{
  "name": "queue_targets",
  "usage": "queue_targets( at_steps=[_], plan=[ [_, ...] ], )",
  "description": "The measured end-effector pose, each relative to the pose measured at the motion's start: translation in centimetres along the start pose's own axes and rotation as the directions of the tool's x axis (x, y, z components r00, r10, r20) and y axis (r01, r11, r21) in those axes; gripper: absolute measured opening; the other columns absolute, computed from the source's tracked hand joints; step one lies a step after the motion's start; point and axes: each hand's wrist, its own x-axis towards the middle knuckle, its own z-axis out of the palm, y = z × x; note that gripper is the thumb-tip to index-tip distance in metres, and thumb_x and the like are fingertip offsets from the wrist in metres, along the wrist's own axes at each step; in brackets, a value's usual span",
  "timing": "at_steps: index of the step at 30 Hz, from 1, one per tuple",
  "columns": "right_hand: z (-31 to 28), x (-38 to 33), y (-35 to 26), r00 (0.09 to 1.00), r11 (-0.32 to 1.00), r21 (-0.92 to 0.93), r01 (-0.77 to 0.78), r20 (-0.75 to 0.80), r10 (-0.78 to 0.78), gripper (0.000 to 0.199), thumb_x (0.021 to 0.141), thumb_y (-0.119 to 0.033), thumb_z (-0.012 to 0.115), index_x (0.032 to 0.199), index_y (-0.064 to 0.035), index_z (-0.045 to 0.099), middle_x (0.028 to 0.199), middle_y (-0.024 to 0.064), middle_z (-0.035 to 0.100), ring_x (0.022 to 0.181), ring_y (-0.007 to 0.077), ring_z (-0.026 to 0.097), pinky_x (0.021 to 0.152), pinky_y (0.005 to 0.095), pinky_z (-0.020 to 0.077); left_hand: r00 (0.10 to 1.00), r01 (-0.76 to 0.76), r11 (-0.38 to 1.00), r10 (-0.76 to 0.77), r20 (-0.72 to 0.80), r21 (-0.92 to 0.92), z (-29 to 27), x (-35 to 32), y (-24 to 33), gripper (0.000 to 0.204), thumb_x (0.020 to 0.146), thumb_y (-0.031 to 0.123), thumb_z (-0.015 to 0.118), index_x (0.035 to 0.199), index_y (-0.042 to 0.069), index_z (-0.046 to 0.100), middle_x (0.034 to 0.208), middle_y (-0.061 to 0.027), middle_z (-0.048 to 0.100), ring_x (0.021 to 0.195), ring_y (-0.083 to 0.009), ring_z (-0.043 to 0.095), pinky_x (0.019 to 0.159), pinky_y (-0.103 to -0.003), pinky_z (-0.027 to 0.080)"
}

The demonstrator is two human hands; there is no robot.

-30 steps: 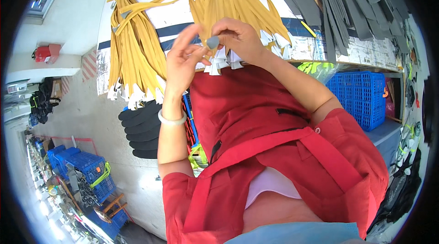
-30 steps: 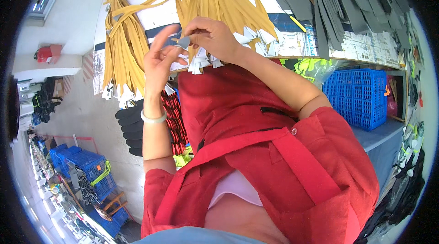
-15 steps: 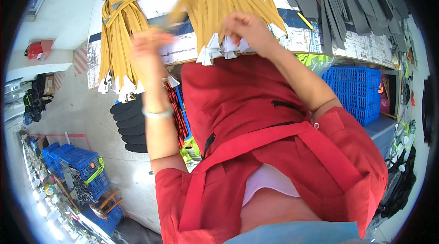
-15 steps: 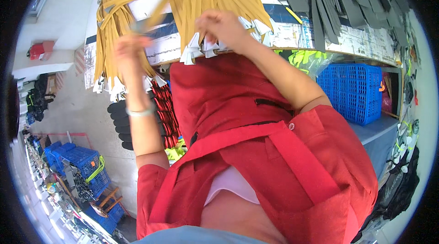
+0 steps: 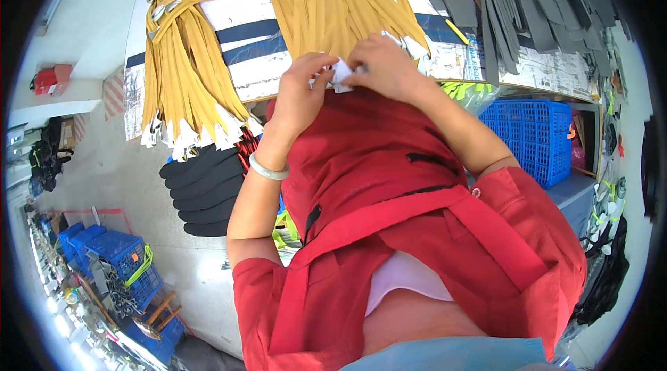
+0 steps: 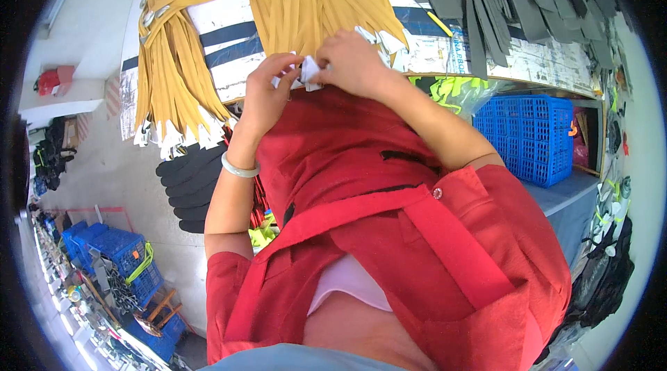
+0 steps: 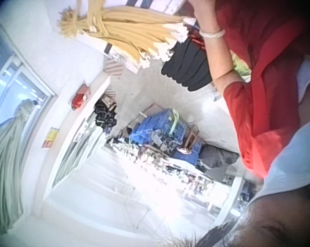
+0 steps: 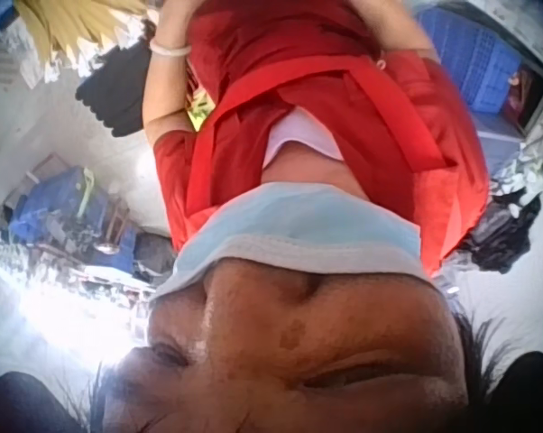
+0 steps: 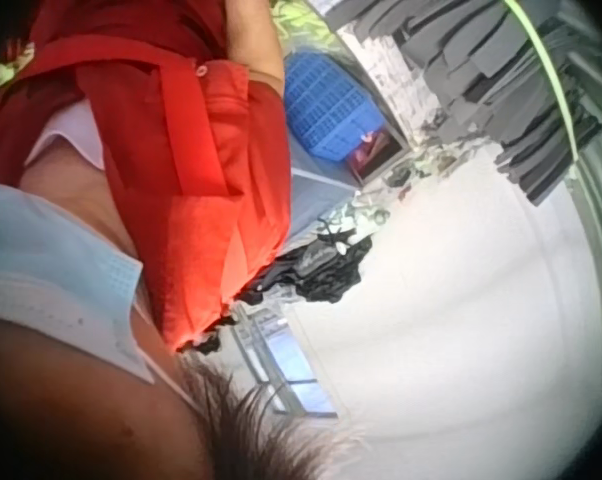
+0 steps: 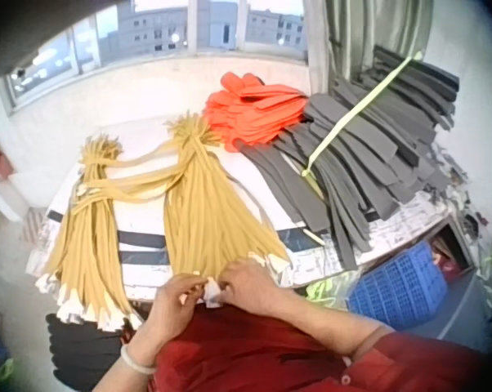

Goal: Manually attaching small white clips to the ends of yellow fabric straps.

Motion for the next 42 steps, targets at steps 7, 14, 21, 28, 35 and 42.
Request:
queue_targets(
  at_steps=[7,14,21,28,35,42],
  plan=[
    [-2.6,0.3,-0.5,1.0,0.966,0.26,0.002,0.018,-0.007,0.015,0.074,-0.015,0.07,0.085,-0.0051,0.065,0.085,0.009,0.06,0.083,0.0279,0.054,0.075,0.036,0.0437,0.964,-0.147,0.986,0.126,0.232,0.077,-0.2,1.6,1.4,0.027,0.08,-0.007,0.062,0.106,0.002,0.06,0.09,-0.0086,0.062,0.08,-0.0181,0.057,0.073,-0.03,0.048],
    [-2.7,2.1,-0.8,0.991,0.755,0.649,-0.096,-0.008,0.133,0.012,0.085,-0.009,0.065,0.094,-0.0026,0.064,0.085,0.0031,0.06,0.08,0.014,0.058,0.074,0.0279,0.0457,0.983,0.128,0.967,-0.095,0.154,-0.221,-2.0,3.9,0.7,0.01,0.082,-0.005,0.065,0.091,-0.001,0.063,0.074,-0.0013,0.061,0.065,-0.0072,0.055,0.06,-0.022,0.046],
    [-1.3,4.8,-2.0,0.998,0.534,0.846,0.012,0.02,-0.055,0.013,0.089,-0.008,0.06,0.101,-0.0015,0.061,0.098,0.0034,0.059,0.093,0.0114,0.056,0.083,0.026,0.0451,0.978,0.191,0.67,-0.193,0.081,-0.717,-4.8,2.8,-0.4,0.013,0.084,-0.003,0.061,0.095,0.002,0.064,0.083,-0.0063,0.067,0.074,-0.0134,0.064,0.07,-0.026,0.052],
    [-1.4,4.2,-0.8,1.0,0.521,0.853,-0.03,0.022,0.021,0.025,0.082,0.004,0.06,0.106,-0.0007,0.059,0.099,0.0018,0.05,0.09,0.0094,0.055,0.081,0.023,0.0445,0.965,0.261,0.465,-0.128,0.228,-0.846,-3.0,3.6,-0.6,0.011,0.083,-0.001,0.064,0.093,0.0,0.062,0.081,-0.0082,0.065,0.072,-0.017,0.065,0.069,-0.029,0.055],
    [-0.8,5.5,-2.9,0.992,0.434,0.895,-0.098,0.053,0.114,0.018,0.08,0.004,0.066,0.096,-0.0011,0.058,0.081,-0.0018,0.055,0.075,0.0066,0.055,0.071,0.0185,0.0437,0.983,0.18,0.382,-0.102,0.152,-0.907,-3.9,2.8,-1.6,0.008,0.086,0.003,0.065,0.092,0.0,0.06,0.081,-0.0073,0.064,0.07,-0.0152,0.065,0.067,-0.027,0.053],
    [-1.8,6.0,-0.8,0.995,0.566,0.823,-0.048,0.087,-0.042,0.009,0.079,0.002,0.068,0.085,-0.0021,0.062,0.082,-0.0011,0.057,0.068,0.0053,0.05,0.063,0.0184,0.0381,0.982,0.18,0.437,-0.031,0.185,-0.881,-2.9,3.1,-1.6,0.011,0.085,0.002,0.066,0.094,-0.002,0.061,0.082,-0.0082,0.065,0.07,-0.0157,0.064,0.066,-0.027,0.052]
  ],
)
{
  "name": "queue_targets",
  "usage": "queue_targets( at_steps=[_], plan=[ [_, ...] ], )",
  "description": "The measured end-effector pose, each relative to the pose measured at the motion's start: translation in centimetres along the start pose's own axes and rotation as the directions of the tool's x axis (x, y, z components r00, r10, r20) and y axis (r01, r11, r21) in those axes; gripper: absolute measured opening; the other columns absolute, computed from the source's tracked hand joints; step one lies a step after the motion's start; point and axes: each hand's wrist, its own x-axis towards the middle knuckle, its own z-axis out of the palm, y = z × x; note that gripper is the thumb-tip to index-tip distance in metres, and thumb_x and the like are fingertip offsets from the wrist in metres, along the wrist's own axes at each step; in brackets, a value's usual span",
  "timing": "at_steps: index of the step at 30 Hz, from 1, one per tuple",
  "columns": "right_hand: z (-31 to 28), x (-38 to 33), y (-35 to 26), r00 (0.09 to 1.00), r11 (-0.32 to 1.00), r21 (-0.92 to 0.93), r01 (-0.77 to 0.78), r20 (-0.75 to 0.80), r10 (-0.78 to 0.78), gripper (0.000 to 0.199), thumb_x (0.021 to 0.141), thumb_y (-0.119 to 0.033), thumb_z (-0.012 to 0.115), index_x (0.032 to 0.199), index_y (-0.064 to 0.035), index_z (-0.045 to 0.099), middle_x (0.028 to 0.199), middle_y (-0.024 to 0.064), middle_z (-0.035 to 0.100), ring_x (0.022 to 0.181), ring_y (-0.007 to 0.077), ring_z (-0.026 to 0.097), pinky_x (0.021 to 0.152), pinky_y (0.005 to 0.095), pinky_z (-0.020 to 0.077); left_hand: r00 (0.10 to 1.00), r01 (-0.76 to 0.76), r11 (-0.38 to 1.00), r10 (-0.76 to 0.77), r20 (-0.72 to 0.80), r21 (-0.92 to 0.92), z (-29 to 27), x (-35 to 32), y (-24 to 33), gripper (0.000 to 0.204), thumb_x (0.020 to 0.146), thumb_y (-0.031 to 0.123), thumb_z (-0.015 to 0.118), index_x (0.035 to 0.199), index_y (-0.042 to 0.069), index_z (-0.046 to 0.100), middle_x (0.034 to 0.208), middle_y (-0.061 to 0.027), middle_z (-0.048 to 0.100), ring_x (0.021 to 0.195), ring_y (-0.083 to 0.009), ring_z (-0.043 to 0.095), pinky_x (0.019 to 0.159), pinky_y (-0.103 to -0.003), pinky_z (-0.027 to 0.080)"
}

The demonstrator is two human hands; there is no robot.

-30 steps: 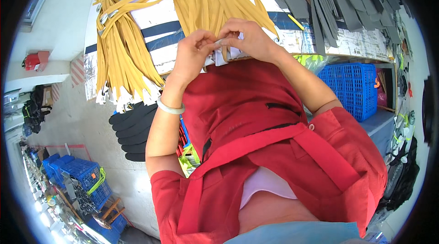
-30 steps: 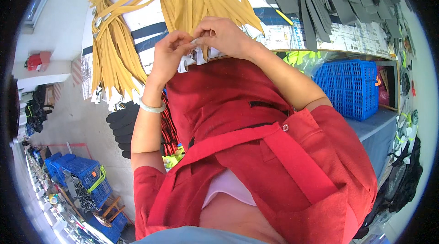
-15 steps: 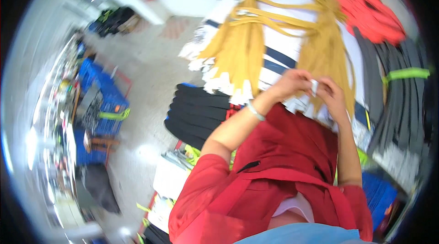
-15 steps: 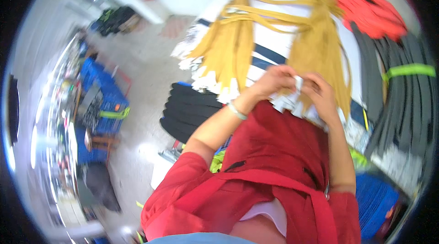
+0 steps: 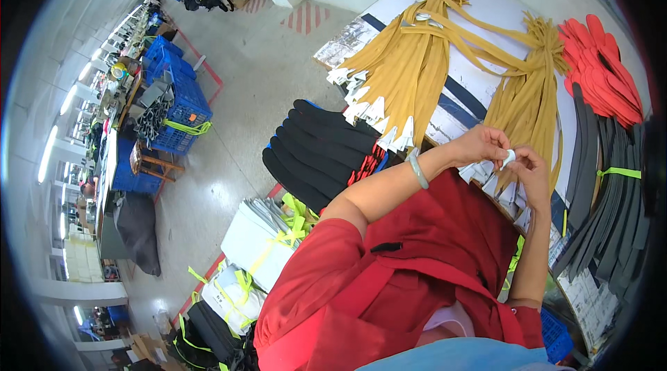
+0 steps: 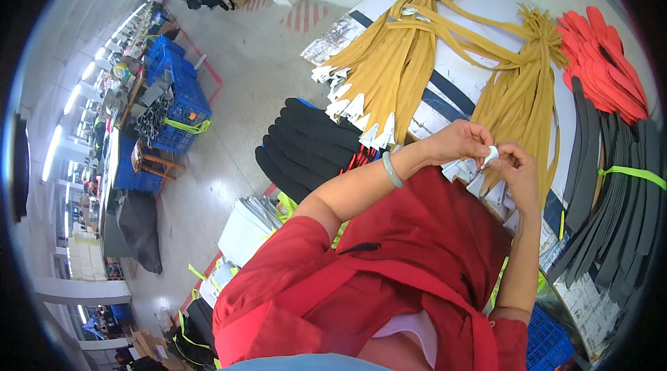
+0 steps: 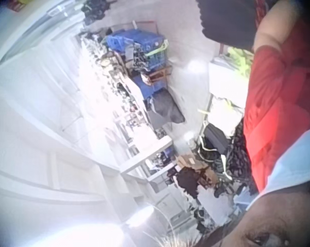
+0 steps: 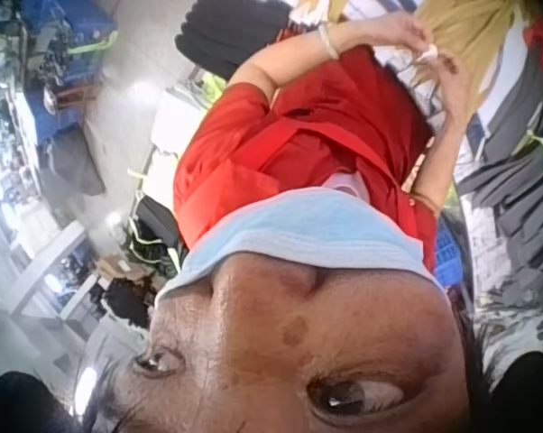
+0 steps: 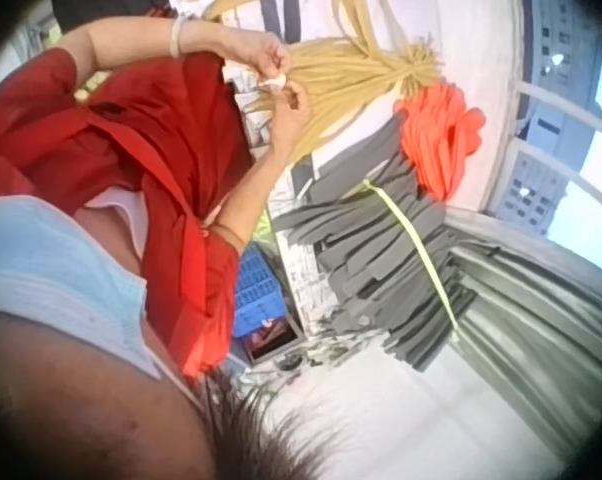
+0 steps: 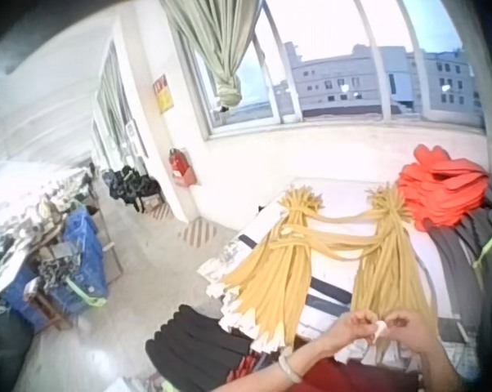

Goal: Manually attaching small white clips to the ends of yellow fabric straps.

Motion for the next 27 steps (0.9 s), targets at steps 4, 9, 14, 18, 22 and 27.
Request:
queue_targets(
  at_steps=[4,9,14,18,22,27],
  plan=[
    [0.0,-0.5,-0.1,0.996,0.999,-0.024,0.027,-0.09,-0.029,0.008,0.079,0.001,0.069,0.082,-0.0023,0.062,0.083,-0.0005,0.057,0.069,0.0064,0.052,0.064,0.0193,0.04,0.998,0.053,0.998,-0.052,0.02,-0.016,0.4,-0.2,0.7,0.014,0.083,0.0,0.066,0.097,-0.003,0.062,0.084,-0.0103,0.066,0.073,-0.0179,0.065,0.068,-0.029,0.053],
    [0.8,-0.4,-1.2,0.974,0.994,0.02,-0.108,-0.198,0.11,0.007,0.079,0.002,0.066,0.083,-0.0008,0.063,0.082,0.0009,0.059,0.073,0.0079,0.055,0.065,0.0201,0.0428,0.999,0.041,0.999,-0.041,-0.031,0.001,0.0,0.3,0.6,0.02,0.078,-0.006,0.067,0.098,-0.003,0.063,0.087,-0.012,0.068,0.075,-0.0182,0.067,0.072,-0.028,0.054],
    [0.1,-0.2,-0.9,0.969,0.976,-0.142,-0.165,-0.21,0.133,0.01,0.079,-0.007,0.067,0.087,-0.0015,0.066,0.079,0.0015,0.063,0.072,0.0091,0.059,0.068,0.024,0.0474,0.997,0.081,0.993,-0.082,0.001,0.089,-0.4,0.5,1.3,0.022,0.077,-0.001,0.068,0.098,-0.003,0.064,0.089,-0.0118,0.068,0.078,-0.0191,0.067,0.072,-0.029,0.054],
    [0.1,1.2,-1.8,0.98,0.992,-0.099,-0.077,0.175,0.093,0.015,0.075,-0.007,0.066,0.089,-0.0004,0.064,0.087,0.0008,0.059,0.08,0.0125,0.058,0.075,0.0258,0.0452,0.991,0.125,0.967,-0.111,-0.074,0.223,-0.8,-0.6,1.9,0.017,0.079,-0.003,0.065,0.095,-0.003,0.065,0.086,-0.0094,0.068,0.078,-0.0167,0.066,0.073,-0.027,0.053],
    [0.2,1.1,-1.1,0.985,0.997,0.029,-0.066,0.159,0.061,0.015,0.079,-0.007,0.07,0.093,-0.0013,0.066,0.085,0.0014,0.063,0.075,0.0088,0.059,0.071,0.0226,0.0467,0.993,0.119,0.986,-0.117,-0.022,0.12,-0.7,-0.5,2.0,0.02,0.079,-0.008,0.065,0.098,-0.002,0.063,0.089,-0.0072,0.067,0.08,-0.0147,0.064,0.074,-0.026,0.053],
    [0.0,1.2,-1.0,0.997,0.984,0.162,-0.072,0.005,0.072,0.009,0.081,-0.004,0.07,0.084,-0.0034,0.061,0.085,0.0,0.057,0.079,0.0071,0.055,0.073,0.0218,0.0446,0.976,-0.076,0.927,0.145,-0.164,0.367,0.9,0.7,1.4,0.016,0.081,-0.008,0.067,0.094,-0.001,0.062,0.087,-0.0028,0.065,0.081,-0.0072,0.061,0.075,-0.02,0.049]
  ],
)
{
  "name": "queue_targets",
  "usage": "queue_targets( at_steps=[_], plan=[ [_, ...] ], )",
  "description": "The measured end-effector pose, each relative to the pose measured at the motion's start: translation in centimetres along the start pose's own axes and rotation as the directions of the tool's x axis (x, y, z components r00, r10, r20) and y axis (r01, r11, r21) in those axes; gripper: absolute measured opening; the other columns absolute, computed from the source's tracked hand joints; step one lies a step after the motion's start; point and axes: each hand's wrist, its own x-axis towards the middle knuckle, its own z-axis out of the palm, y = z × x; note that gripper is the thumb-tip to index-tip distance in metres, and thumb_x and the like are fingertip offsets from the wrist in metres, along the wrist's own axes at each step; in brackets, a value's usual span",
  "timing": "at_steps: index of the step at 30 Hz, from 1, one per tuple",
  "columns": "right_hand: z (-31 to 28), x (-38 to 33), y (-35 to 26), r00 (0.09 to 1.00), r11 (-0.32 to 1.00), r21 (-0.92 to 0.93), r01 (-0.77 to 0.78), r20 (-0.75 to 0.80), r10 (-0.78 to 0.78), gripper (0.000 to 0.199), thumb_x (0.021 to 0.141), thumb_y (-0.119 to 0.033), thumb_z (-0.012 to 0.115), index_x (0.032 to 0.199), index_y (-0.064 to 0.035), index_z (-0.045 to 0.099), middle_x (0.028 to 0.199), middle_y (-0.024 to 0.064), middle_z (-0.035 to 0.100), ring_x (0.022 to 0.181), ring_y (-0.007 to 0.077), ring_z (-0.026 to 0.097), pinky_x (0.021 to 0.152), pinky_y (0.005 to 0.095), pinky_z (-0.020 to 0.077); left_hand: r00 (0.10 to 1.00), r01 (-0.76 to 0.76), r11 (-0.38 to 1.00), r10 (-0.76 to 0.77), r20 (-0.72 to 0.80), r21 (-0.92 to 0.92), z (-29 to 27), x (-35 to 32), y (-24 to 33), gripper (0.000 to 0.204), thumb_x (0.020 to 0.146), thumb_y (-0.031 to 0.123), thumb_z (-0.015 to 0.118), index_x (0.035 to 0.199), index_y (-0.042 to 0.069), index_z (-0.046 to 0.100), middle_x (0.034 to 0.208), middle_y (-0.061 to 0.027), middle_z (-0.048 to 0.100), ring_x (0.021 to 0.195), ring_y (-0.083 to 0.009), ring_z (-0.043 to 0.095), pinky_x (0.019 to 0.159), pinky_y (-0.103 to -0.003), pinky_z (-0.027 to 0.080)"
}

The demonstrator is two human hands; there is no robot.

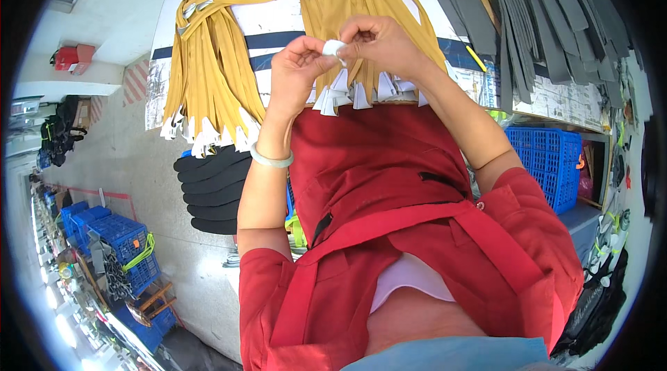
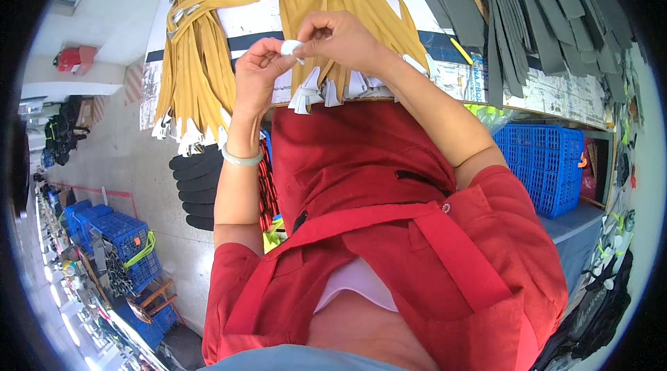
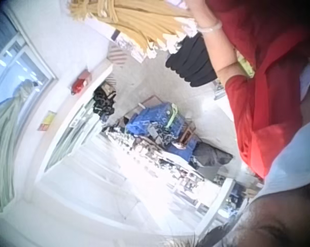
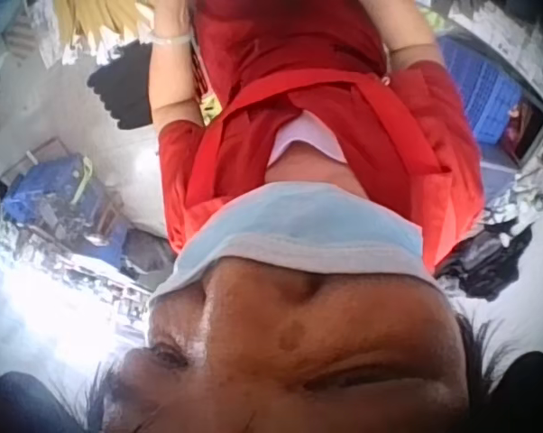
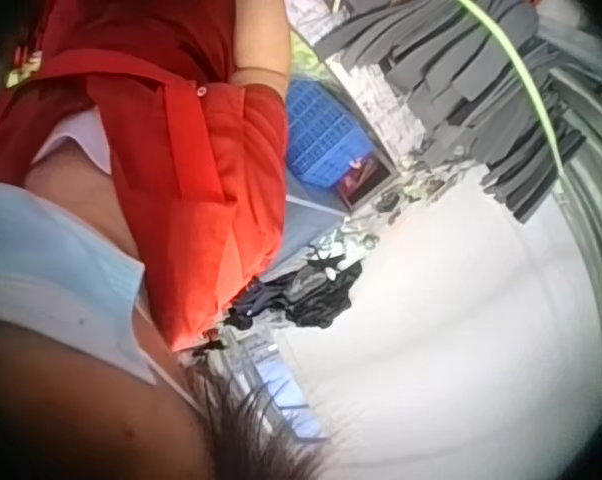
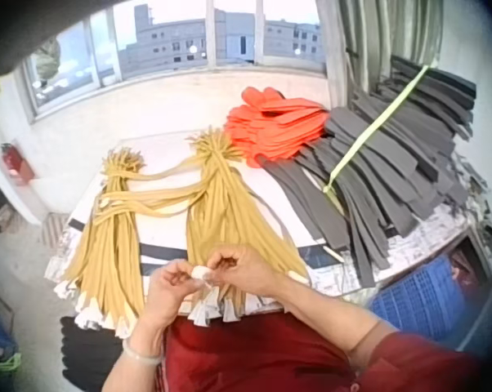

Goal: Manually attaching small white clips to the ends of yellow fabric straps.

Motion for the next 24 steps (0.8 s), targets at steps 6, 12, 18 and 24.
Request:
queue_targets(
  at_steps=[6,12,18,24],
  plan=[
    [1.1,1.0,-0.1,0.966,0.971,0.019,0.238,-0.107,-0.235,0.01,0.082,-0.003,0.07,0.085,-0.0034,0.061,0.09,-0.0018,0.055,0.083,0.0062,0.054,0.075,0.0219,0.0445,0.956,-0.204,0.966,0.232,-0.18,0.161,0.3,0.0,0.5,0.016,0.08,-0.01,0.067,0.092,-0.002,0.061,0.092,-0.0051,0.064,0.082,-0.0086,0.06,0.076,-0.019,0.048],
    [3.2,0.6,0.7,0.924,0.926,-0.254,0.279,-0.192,-0.331,0.008,0.082,-0.003,0.068,0.087,-0.003,0.061,0.086,0.0034,0.058,0.072,0.012,0.059,0.064,0.0258,0.0476,0.937,-0.186,0.969,0.225,-0.266,0.163,2.0,-0.8,0.1,0.016,0.077,-0.012,0.066,0.082,0.001,0.057,0.088,-0.0046,0.059,0.077,-0.0108,0.057,0.065,-0.022,0.046],
    [3.5,-0.2,3.2,0.669,0.555,-0.77,0.315,-0.235,-0.706,0.007,0.08,-0.005,0.065,0.088,-0.0063,0.064,0.085,0.0071,0.058,0.071,0.0267,0.059,0.061,0.0312,0.0489,0.969,0.033,0.891,0.083,-0.233,0.453,1.4,-0.5,0.2,0.015,0.08,-0.007,0.064,0.087,0.001,0.054,0.078,-0.0001,0.056,0.062,-0.0053,0.053,0.052,-0.018,0.042],
    [2.6,-1.1,1.9,0.847,0.849,-0.292,0.44,-0.179,-0.5,0.005,0.087,-0.003,0.062,0.092,-0.0015,0.064,0.088,0.0048,0.06,0.07,0.0142,0.059,0.064,0.0263,0.0479,0.999,0.042,0.935,-0.032,-0.034,0.351,-0.1,-1.4,3.0,0.013,0.084,-0.006,0.063,0.096,-0.002,0.064,0.077,-0.0011,0.058,0.064,-0.0065,0.056,0.057,-0.019,0.047]
  ],
)
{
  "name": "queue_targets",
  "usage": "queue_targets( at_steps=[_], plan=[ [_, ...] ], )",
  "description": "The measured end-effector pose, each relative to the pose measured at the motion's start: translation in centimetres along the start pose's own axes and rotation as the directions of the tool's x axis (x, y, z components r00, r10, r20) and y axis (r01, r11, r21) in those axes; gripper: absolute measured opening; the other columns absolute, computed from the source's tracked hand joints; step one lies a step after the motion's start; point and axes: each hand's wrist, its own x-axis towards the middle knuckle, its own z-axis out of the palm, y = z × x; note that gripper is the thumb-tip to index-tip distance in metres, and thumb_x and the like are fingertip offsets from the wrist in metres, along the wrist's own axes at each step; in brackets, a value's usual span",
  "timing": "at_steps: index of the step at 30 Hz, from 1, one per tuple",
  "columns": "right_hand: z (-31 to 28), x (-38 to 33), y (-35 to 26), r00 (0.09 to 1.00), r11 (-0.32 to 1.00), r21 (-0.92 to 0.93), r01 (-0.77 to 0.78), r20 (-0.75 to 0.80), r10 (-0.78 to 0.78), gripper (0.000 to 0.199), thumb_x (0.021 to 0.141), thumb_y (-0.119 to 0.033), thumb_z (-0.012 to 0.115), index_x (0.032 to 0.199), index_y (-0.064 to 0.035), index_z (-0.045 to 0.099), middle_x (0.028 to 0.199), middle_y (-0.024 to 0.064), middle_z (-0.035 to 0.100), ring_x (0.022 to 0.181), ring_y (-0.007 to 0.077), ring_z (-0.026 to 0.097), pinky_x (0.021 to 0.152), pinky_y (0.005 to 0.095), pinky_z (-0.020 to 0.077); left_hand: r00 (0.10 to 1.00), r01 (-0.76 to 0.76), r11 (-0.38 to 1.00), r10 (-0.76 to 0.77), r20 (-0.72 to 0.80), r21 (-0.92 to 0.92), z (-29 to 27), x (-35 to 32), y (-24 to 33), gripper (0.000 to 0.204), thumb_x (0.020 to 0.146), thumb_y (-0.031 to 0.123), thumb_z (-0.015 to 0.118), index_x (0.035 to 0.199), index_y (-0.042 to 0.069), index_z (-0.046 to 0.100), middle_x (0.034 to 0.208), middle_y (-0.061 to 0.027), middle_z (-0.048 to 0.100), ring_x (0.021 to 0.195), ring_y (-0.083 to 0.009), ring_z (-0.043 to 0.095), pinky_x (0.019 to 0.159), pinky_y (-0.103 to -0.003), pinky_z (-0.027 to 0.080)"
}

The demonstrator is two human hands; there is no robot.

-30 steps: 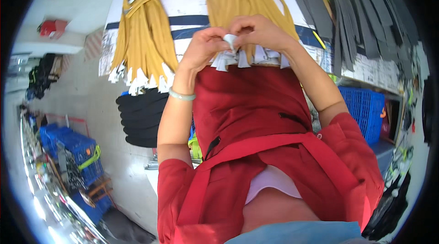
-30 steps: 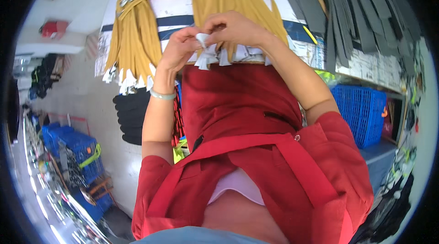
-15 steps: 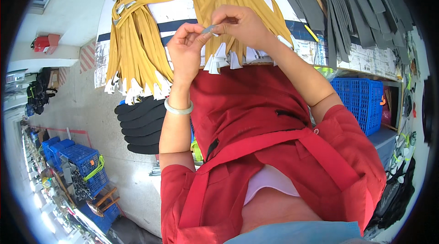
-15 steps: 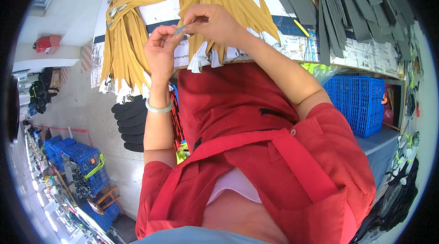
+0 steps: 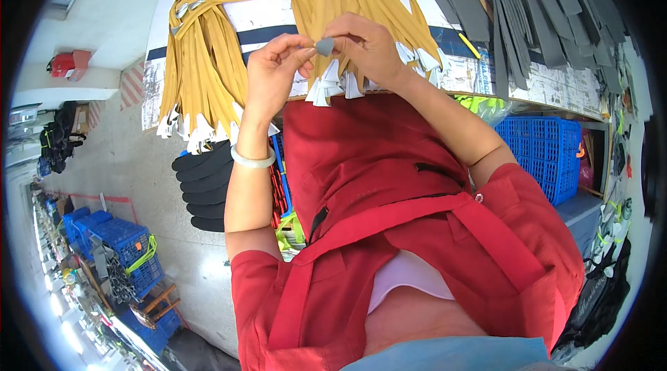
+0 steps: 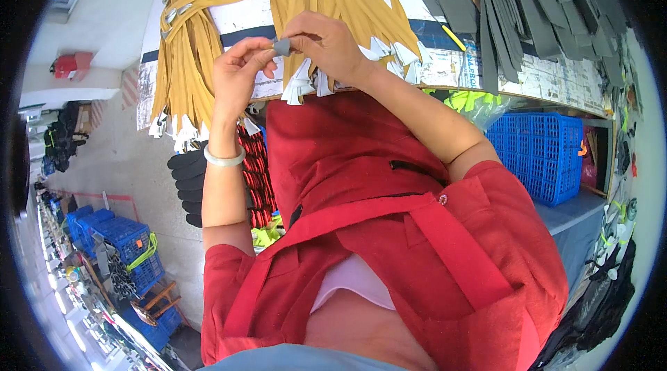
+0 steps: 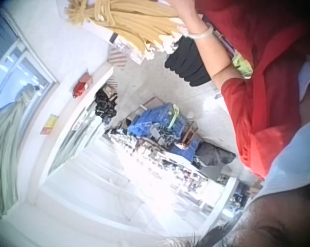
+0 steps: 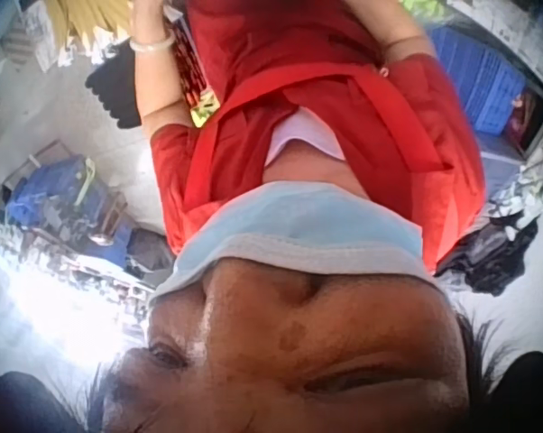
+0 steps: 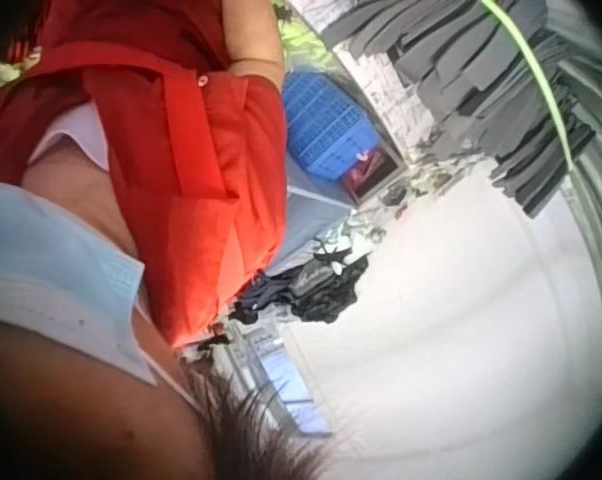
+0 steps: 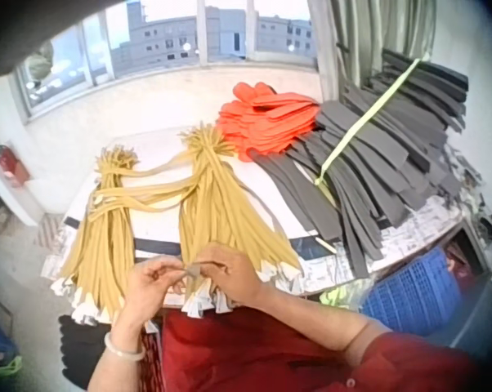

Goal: Manually attaching small white clips to the ends of yellow fabric straps.

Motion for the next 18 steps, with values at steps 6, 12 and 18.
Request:
queue_targets(
  at_steps=[6,12,18],
  plan=[
    [-0.7,-0.8,-0.8,0.855,0.848,0.12,-0.517,0.113,0.506,0.017,0.096,-0.018,0.056,0.091,-0.0031,0.062,0.076,-0.0006,0.058,0.067,0.0055,0.054,0.061,0.0203,0.0456,0.977,-0.214,0.966,0.215,0.005,0.145,0.7,-0.6,-1.8,0.005,0.084,-0.007,0.062,0.086,-0.002,0.064,0.079,-0.0032,0.061,0.067,-0.0078,0.058,0.063,-0.021,0.047],
    [-1.2,-2.1,-2.1,0.908,0.901,0.114,-0.418,0.007,0.42,0.028,0.095,-0.026,0.057,0.079,-0.003,0.059,0.065,-0.0006,0.053,0.058,0.0047,0.05,0.053,0.0206,0.0413,0.93,-0.251,0.948,0.293,-0.222,0.198,-0.9,-1.1,-1.4,0.008,0.092,0.004,0.056,0.087,0.002,0.063,0.078,-0.0078,0.065,0.066,-0.014,0.062,0.066,-0.025,0.051],
    [-6.4,-3.8,-0.6,0.837,0.833,-0.081,-0.547,-0.019,0.547,0.023,0.096,-0.024,0.057,0.083,-0.0042,0.06,0.069,-0.0022,0.054,0.061,0.0039,0.048,0.057,0.0199,0.0404,0.662,-0.193,0.929,0.361,-0.657,0.315,-10.2,-1.9,-2.7,0.028,0.087,0.005,0.063,0.114,0.002,0.056,0.099,-0.0115,0.066,0.085,-0.0171,0.065,0.071,-0.028,0.054]
  ],
)
